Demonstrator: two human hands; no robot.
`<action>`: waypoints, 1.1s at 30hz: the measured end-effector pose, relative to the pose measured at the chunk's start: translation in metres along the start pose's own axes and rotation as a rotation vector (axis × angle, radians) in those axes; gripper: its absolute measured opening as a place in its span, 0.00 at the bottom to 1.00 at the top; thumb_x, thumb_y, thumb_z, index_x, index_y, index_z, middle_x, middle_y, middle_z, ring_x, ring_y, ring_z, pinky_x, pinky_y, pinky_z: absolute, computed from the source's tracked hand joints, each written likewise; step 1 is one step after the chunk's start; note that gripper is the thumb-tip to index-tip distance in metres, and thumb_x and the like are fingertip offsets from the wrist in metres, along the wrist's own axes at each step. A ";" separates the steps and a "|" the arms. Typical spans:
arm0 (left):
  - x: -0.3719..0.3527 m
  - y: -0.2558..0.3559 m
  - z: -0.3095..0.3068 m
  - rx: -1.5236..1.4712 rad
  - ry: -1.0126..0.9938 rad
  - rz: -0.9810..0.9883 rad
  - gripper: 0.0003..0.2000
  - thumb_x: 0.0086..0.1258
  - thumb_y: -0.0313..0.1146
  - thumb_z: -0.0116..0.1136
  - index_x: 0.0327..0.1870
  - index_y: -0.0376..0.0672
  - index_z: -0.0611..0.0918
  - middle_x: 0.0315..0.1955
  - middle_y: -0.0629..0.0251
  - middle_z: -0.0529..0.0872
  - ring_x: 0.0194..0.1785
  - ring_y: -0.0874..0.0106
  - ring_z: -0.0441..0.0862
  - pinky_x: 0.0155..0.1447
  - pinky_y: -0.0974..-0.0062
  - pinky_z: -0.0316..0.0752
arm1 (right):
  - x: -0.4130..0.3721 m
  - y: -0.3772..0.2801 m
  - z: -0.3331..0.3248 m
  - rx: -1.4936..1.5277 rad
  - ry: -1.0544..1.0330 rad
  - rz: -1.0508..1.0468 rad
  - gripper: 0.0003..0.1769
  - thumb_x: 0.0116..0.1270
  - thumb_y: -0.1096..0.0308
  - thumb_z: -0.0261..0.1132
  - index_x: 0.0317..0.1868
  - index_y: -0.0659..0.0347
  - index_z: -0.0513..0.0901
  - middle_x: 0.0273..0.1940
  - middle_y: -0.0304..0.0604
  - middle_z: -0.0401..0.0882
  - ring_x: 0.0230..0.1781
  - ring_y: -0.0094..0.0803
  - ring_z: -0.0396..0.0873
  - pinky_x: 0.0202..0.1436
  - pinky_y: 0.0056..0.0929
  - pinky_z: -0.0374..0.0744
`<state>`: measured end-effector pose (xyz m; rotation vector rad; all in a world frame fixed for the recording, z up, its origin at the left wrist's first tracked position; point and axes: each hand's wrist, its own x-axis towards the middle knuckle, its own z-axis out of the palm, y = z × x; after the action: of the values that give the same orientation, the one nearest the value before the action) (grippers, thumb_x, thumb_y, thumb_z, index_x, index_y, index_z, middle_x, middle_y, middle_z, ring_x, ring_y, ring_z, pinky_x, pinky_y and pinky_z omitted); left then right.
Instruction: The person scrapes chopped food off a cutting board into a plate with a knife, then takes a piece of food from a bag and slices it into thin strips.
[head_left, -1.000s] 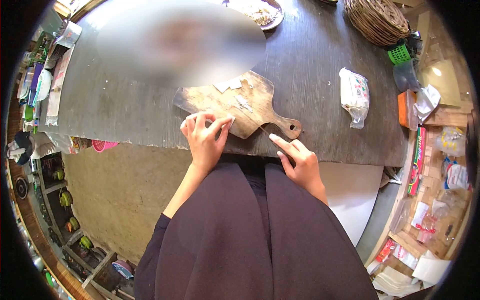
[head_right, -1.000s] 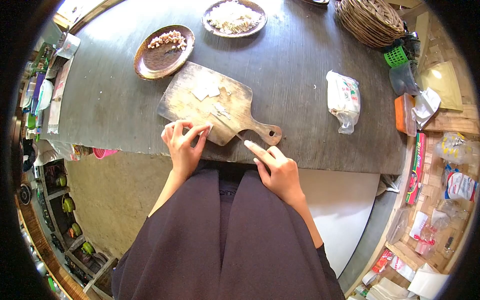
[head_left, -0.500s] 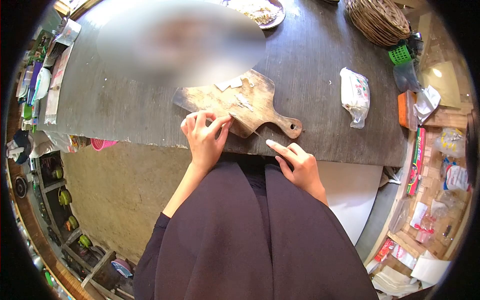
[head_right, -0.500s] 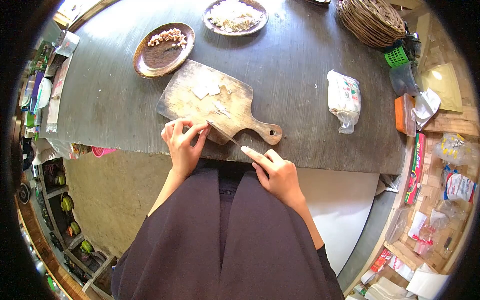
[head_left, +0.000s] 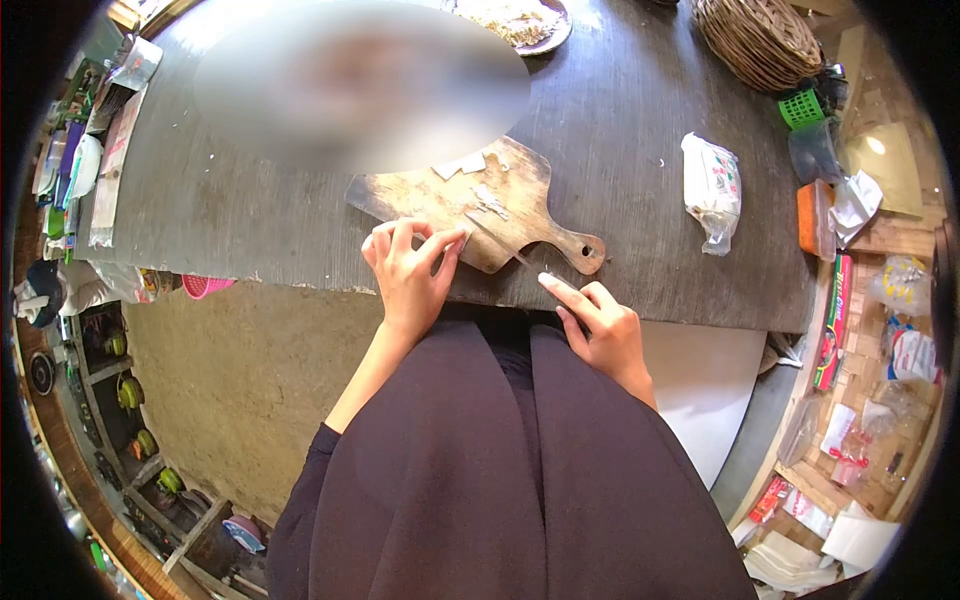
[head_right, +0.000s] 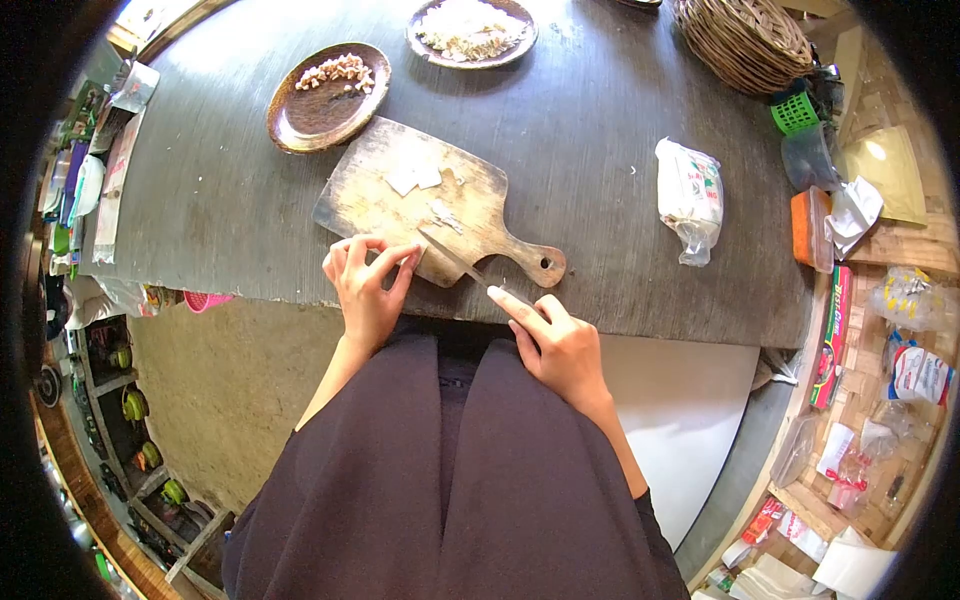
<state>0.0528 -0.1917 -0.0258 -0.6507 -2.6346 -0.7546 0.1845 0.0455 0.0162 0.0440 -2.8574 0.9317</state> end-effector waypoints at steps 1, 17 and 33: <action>0.000 0.000 0.001 0.005 0.008 0.001 0.09 0.65 0.38 0.76 0.45 0.61 0.93 0.44 0.74 0.82 0.56 0.64 0.74 0.65 0.59 0.63 | 0.000 -0.001 0.000 0.003 -0.009 -0.004 0.30 0.70 0.68 0.71 0.71 0.34 0.83 0.34 0.40 0.78 0.25 0.38 0.81 0.30 0.36 0.82; 0.000 0.000 -0.001 0.005 0.006 0.006 0.08 0.65 0.38 0.76 0.44 0.61 0.93 0.43 0.72 0.82 0.56 0.63 0.75 0.65 0.59 0.63 | -0.016 0.013 -0.006 -0.119 0.042 -0.020 0.30 0.69 0.69 0.72 0.69 0.32 0.84 0.37 0.40 0.78 0.25 0.37 0.82 0.32 0.36 0.82; -0.001 -0.002 0.001 0.000 0.002 0.007 0.08 0.65 0.38 0.76 0.44 0.60 0.92 0.45 0.73 0.82 0.57 0.63 0.74 0.65 0.58 0.63 | 0.003 0.009 0.002 0.076 -0.055 -0.011 0.30 0.69 0.69 0.72 0.70 0.32 0.84 0.32 0.41 0.77 0.24 0.37 0.78 0.30 0.35 0.80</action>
<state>0.0527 -0.1931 -0.0276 -0.6579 -2.6291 -0.7533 0.1803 0.0520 0.0099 0.0946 -2.8670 1.0529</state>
